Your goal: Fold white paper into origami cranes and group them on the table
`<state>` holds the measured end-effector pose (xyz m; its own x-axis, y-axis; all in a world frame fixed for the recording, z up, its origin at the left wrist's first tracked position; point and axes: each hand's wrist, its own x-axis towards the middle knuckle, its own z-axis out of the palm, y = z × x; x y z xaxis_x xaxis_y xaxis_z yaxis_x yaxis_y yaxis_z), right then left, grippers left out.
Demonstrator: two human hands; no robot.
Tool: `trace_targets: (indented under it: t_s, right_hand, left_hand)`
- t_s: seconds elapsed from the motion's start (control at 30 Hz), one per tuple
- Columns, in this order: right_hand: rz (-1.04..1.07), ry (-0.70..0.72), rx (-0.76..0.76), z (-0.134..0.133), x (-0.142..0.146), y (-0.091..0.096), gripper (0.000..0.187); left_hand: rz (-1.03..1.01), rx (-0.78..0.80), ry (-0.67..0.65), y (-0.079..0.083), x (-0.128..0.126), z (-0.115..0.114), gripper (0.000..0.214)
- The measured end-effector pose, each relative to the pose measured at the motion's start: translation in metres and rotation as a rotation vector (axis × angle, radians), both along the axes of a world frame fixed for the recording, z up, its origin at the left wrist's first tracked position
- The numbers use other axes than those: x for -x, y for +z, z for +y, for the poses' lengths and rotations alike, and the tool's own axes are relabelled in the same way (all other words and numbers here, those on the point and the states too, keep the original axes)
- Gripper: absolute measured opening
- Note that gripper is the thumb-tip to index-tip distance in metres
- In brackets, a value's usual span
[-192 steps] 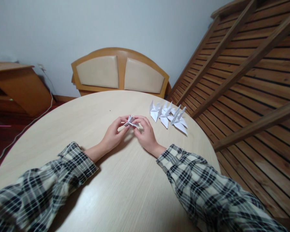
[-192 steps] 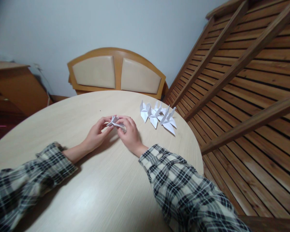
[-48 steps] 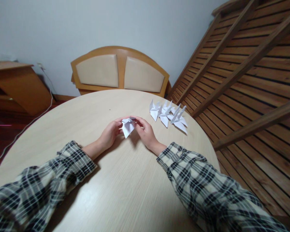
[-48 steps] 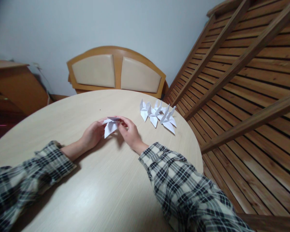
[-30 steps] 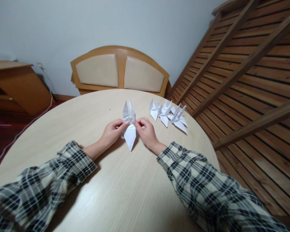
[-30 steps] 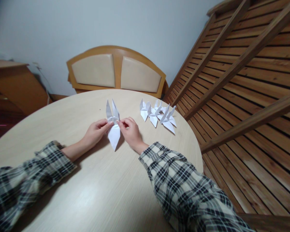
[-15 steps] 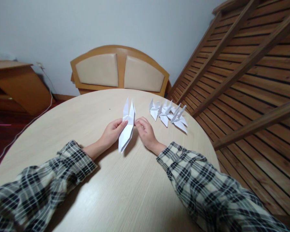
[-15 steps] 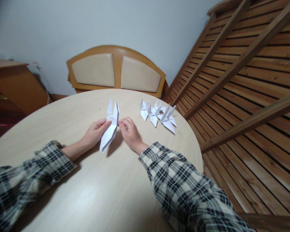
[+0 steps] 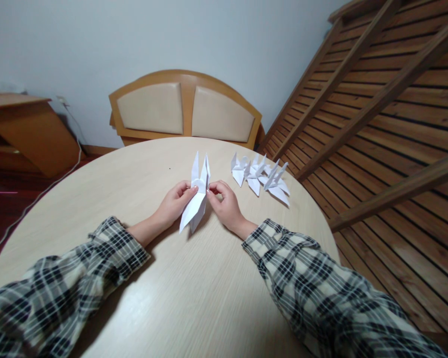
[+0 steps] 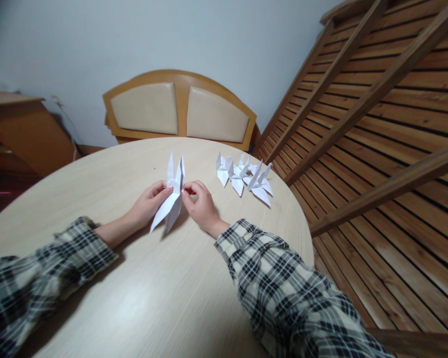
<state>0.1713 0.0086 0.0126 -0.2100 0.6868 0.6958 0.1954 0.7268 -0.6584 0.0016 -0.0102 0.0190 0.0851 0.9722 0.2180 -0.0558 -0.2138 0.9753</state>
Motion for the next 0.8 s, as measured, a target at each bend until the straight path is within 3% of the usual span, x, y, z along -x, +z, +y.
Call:
trace_targets:
  t_s: [0.17, 0.33, 0.47, 0.8]
  right_hand:
    - [-0.009, -0.016, -0.009, -0.0010, 0.0009, 0.0010, 0.008]
    - [-0.013, -0.027, 0.009, -0.0023, 0.0014, 0.0023, 0.009]
    - [-0.005, -0.032, 0.040, -0.0027, 0.0026, 0.0012, 0.009]
    - [0.013, -0.012, 0.079, -0.0035, 0.0032, 0.0032, 0.011]
  left_hand:
    - [-0.083, -0.059, 0.050, -0.0008, -0.0019, -0.0002, 0.030]
    - [0.146, -0.148, 0.019, -0.0010, 0.0030, -0.0005, 0.019]
    - [0.282, -0.255, 0.090, -0.0049, 0.0058, 0.0036, 0.021]
    - [0.119, -0.130, 0.083, -0.0046, 0.0035, 0.0033, 0.040]
